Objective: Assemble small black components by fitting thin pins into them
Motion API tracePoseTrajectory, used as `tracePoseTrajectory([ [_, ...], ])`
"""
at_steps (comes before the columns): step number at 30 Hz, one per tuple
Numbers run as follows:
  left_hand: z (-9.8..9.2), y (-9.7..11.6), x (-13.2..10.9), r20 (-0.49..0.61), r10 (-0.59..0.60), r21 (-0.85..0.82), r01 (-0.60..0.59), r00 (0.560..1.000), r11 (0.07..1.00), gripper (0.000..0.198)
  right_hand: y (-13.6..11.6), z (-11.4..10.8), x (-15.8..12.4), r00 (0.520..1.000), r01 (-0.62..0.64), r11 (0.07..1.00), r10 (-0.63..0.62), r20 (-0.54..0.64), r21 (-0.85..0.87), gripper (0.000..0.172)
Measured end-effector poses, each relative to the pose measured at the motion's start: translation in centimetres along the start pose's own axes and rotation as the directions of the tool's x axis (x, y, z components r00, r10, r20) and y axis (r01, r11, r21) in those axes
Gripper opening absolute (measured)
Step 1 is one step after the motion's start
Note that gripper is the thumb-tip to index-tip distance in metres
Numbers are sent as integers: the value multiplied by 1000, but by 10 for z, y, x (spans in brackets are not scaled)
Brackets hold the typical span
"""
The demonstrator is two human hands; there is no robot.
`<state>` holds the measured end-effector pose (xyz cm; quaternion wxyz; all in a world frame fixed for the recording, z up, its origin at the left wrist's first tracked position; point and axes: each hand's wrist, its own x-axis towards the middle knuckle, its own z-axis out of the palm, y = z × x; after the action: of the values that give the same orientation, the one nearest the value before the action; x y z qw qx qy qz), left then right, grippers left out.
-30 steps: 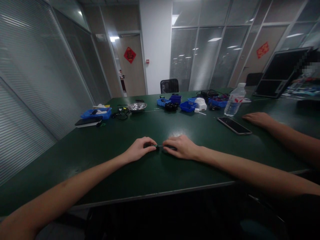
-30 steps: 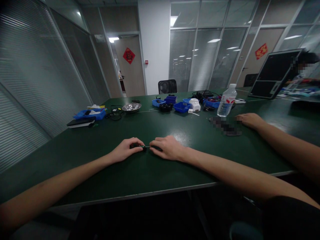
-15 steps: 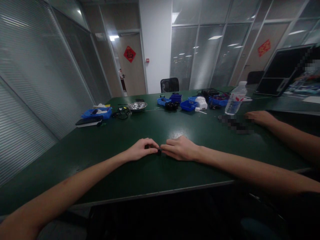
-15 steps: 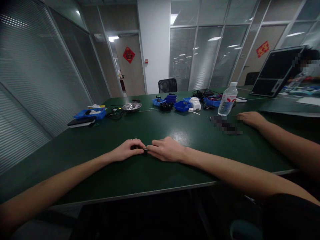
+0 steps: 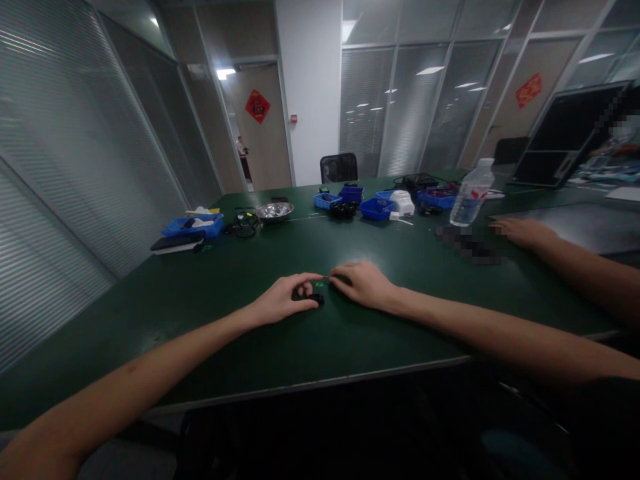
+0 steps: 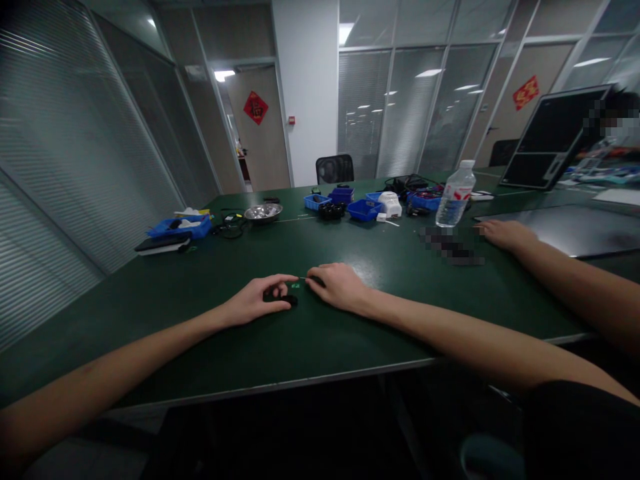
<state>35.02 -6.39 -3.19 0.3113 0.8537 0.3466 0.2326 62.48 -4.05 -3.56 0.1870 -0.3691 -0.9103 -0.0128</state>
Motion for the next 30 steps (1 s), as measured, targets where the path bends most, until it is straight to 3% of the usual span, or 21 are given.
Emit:
tracePoseTrajectory([
  [7, -1, 6, -2, -10, 1, 61, -1, 1000, 998, 30, 3, -1, 3, 995, -99, 995, 98, 35, 13, 32],
  [15, 5, 14, 0, -111, 102, 254, -71, 989, 965, 18, 1, -1, 3, 993, -112, 994, 112, 27, -9, 30],
  [25, 13, 4, 24, -135, 49, 300, -6, 990, 954, 20, 2, 0, 3, 993, -114, 993, 114, 28, -9, 30],
  [30, 1, -5, 22, -90, 72, 350, -36, 993, 936, 25, 1, -1, 3, 993, -111, 994, 111, 37, -5, 31],
])
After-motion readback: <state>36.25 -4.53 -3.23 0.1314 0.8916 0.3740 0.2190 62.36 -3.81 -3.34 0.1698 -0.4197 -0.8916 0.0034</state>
